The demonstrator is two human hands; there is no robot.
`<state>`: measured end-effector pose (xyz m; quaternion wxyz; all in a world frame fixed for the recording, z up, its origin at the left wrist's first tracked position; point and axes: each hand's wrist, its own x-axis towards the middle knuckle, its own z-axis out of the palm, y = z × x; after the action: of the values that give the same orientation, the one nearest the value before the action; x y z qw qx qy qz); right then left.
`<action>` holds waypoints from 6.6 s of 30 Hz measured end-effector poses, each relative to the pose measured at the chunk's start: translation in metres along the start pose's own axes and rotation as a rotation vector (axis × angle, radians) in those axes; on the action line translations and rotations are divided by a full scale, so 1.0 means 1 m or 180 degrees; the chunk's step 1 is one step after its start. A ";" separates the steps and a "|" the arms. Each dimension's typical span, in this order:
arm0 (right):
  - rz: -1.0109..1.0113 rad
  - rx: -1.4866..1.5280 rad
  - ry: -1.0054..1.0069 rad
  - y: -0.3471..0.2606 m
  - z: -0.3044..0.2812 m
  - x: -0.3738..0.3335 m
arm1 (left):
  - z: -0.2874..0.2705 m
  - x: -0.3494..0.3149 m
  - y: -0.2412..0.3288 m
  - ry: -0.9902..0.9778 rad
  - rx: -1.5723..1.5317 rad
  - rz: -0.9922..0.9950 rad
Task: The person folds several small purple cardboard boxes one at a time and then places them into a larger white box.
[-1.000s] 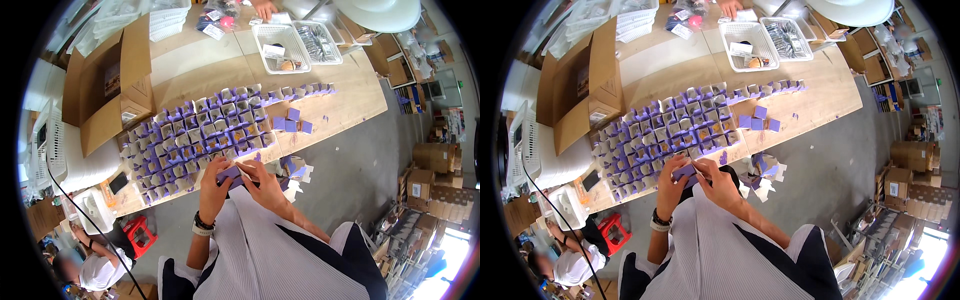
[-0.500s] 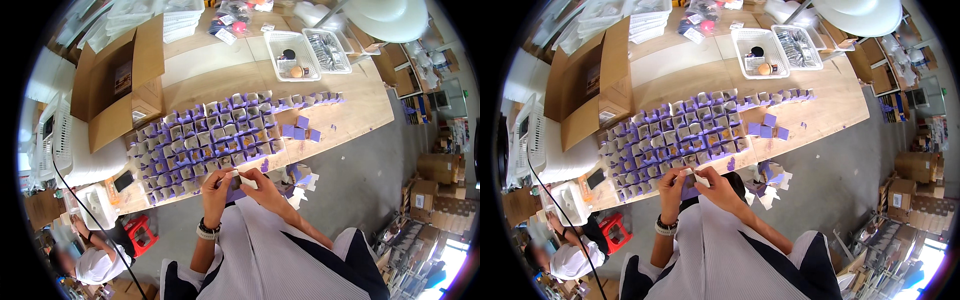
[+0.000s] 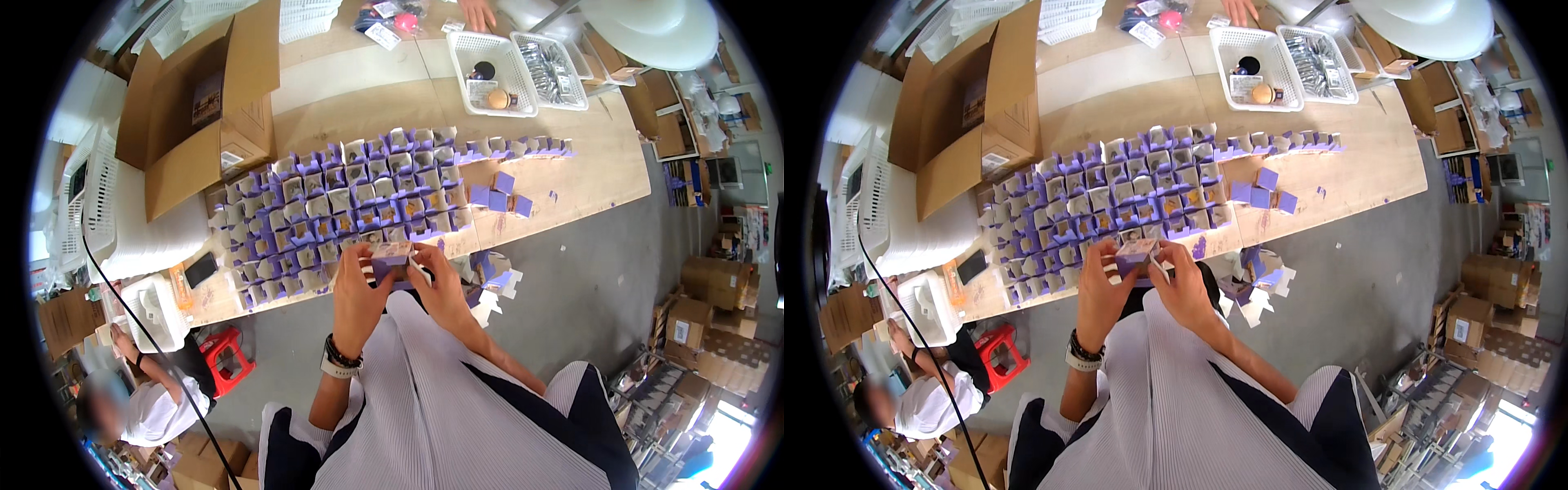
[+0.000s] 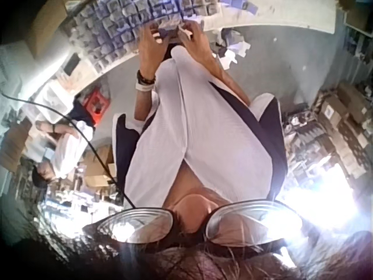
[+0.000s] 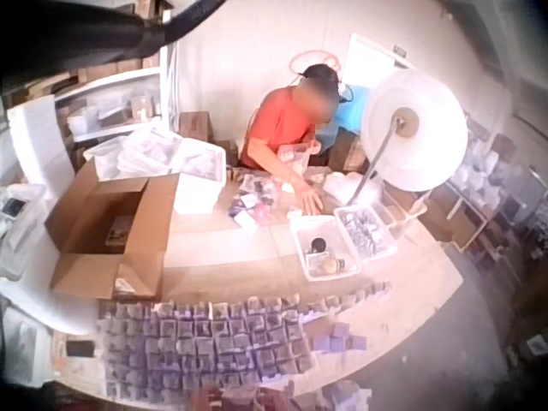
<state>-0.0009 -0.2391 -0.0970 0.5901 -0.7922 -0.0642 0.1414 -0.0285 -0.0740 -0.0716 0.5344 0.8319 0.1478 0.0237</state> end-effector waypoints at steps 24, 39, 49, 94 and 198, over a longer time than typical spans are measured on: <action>0.0917 0.0366 0.0096 0.006 -0.031 0.018 | -0.027 0.019 -0.017 -0.0896 -0.0977 -0.1006; 0.0287 -0.0018 0.0558 0.037 -0.031 0.014 | 0.080 0.019 -0.031 -0.0058 -0.1855 -0.1078; 0.1524 0.0115 0.0809 0.120 -0.102 0.034 | 0.107 0.017 -0.022 -0.0967 -0.1174 -0.0943; -0.0723 -0.0805 -0.0505 0.049 -0.134 0.061 | 0.105 0.034 -0.003 -0.1062 -0.0949 -0.0319; 0.0749 -0.1067 -0.0837 0.173 0.111 0.013 | -0.002 -0.093 -0.201 -0.0690 -0.1468 -0.2683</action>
<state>-0.0334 -0.1854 -0.2933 0.4164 -0.8559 -0.0703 0.2985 -0.1617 -0.0203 -0.2400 0.6800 0.5574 0.4060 -0.2491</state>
